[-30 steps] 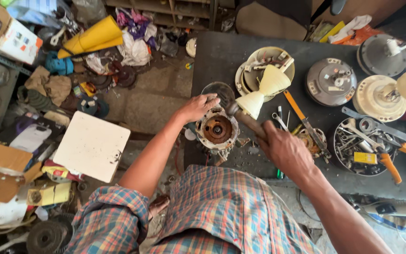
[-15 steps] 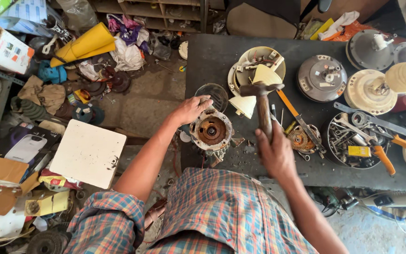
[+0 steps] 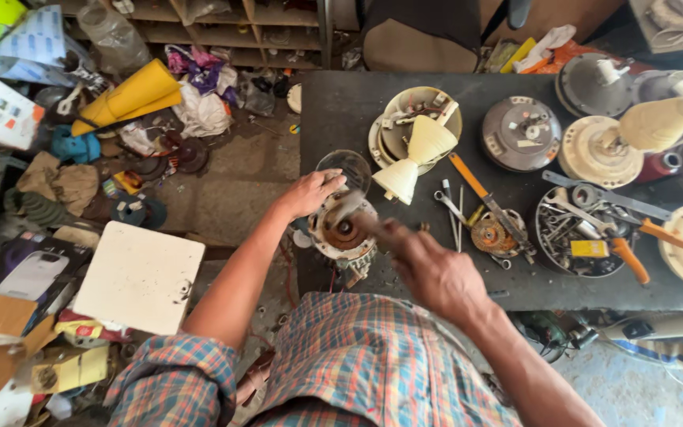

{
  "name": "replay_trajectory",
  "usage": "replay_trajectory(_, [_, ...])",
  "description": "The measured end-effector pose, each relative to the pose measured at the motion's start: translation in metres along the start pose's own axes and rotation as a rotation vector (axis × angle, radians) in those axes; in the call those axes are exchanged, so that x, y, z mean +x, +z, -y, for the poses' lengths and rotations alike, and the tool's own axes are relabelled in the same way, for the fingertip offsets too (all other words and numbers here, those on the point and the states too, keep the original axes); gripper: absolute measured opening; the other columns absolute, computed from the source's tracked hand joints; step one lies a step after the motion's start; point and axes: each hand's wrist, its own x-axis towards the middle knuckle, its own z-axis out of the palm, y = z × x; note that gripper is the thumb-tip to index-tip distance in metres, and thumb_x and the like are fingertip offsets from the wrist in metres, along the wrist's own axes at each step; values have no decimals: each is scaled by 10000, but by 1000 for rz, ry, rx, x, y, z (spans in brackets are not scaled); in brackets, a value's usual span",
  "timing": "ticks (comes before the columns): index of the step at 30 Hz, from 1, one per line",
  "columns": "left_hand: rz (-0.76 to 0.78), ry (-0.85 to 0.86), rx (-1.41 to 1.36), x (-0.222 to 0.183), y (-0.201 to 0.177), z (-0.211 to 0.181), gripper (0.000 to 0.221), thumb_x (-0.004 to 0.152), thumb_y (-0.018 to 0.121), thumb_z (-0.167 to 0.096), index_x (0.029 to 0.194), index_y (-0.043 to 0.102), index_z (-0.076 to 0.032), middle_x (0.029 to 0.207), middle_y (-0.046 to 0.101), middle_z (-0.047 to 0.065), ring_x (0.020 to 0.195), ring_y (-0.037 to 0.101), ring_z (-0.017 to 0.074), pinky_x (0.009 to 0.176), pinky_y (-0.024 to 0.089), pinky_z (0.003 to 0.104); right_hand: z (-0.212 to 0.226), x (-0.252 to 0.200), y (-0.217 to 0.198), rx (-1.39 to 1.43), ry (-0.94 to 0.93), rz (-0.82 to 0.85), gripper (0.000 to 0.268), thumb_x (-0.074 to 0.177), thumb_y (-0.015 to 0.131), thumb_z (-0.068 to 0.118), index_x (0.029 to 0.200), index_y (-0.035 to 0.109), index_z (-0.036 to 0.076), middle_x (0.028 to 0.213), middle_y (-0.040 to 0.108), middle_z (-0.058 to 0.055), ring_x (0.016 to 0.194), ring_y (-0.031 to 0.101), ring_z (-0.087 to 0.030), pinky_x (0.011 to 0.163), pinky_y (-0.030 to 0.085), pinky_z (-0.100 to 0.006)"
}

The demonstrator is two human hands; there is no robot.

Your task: The person uses a hammer and pliers to strike and pry components inside a disassembled ceiling fan motor on a workbench. They repeatedly tap the central shaft area and use pliers to adjust internal parts while another person sits nearby.

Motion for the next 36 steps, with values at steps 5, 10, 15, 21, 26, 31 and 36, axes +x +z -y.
replay_trajectory(5, [-2, 68, -25, -4, -1, 9, 657, 1009, 487, -593, 1403, 603, -80, 1398, 645, 166, 1329, 591, 326, 1096, 457, 393, -3, 13, 1, -252, -117, 56, 622, 1050, 502, 239, 1618, 253, 293, 879, 600, -105, 564, 661, -222, 427, 574, -372])
replay_trajectory(10, [-39, 91, 2, -3, 0, 6, 650, 997, 492, -573, 1390, 612, -69, 1417, 617, 172, 1313, 564, 350, 1077, 441, 407, -20, 10, -15, -278, 114, 144, 711, 1015, 512, 304, 1629, 155, 322, 905, 568, -100, 497, 623, -235, 388, 532, -378])
replay_trajectory(15, [-10, 59, -29, -2, 3, 6, 662, 1003, 485, -587, 1388, 615, -64, 1399, 647, 170, 1318, 594, 334, 1093, 459, 395, -17, -9, 6, -209, -197, 63, 634, 1064, 464, 180, 1615, 180, 315, 843, 586, -70, 507, 591, -170, 325, 513, -321])
replay_trajectory(21, [-33, 127, 1, 0, 2, 4, 645, 1015, 509, -565, 1393, 604, -51, 1429, 613, 189, 1325, 568, 356, 1084, 443, 407, -6, 12, 5, -281, -47, 81, 696, 1020, 477, 245, 1629, 150, 330, 1005, 626, -223, 524, 651, -232, 381, 542, -369])
replay_trajectory(26, [-13, 69, -44, -3, 0, 2, 652, 1003, 502, -566, 1402, 602, -60, 1385, 643, 190, 1291, 608, 343, 1066, 473, 394, 13, 6, -17, -228, -252, 33, 695, 997, 463, 208, 1595, 183, 425, 926, 612, -109, 618, 690, -239, 457, 583, -385])
replay_trajectory(31, [-32, 57, -58, -8, -1, -6, 665, 1005, 508, -567, 1398, 599, -38, 1370, 653, 199, 1289, 619, 336, 1062, 481, 394, 20, 15, -25, -323, 90, 331, 699, 1073, 418, 198, 1643, 66, 399, 1197, 558, -256, 706, 705, -256, 543, 611, -373])
replay_trajectory(36, [-11, -3, -1, -5, -3, -6, 668, 992, 499, -575, 1410, 606, -65, 1352, 652, 209, 1281, 603, 356, 1053, 478, 399, 19, 10, -30, -226, -356, -41, 717, 1008, 513, 212, 1615, 197, 429, 892, 625, -108, 699, 718, -256, 543, 605, -404])
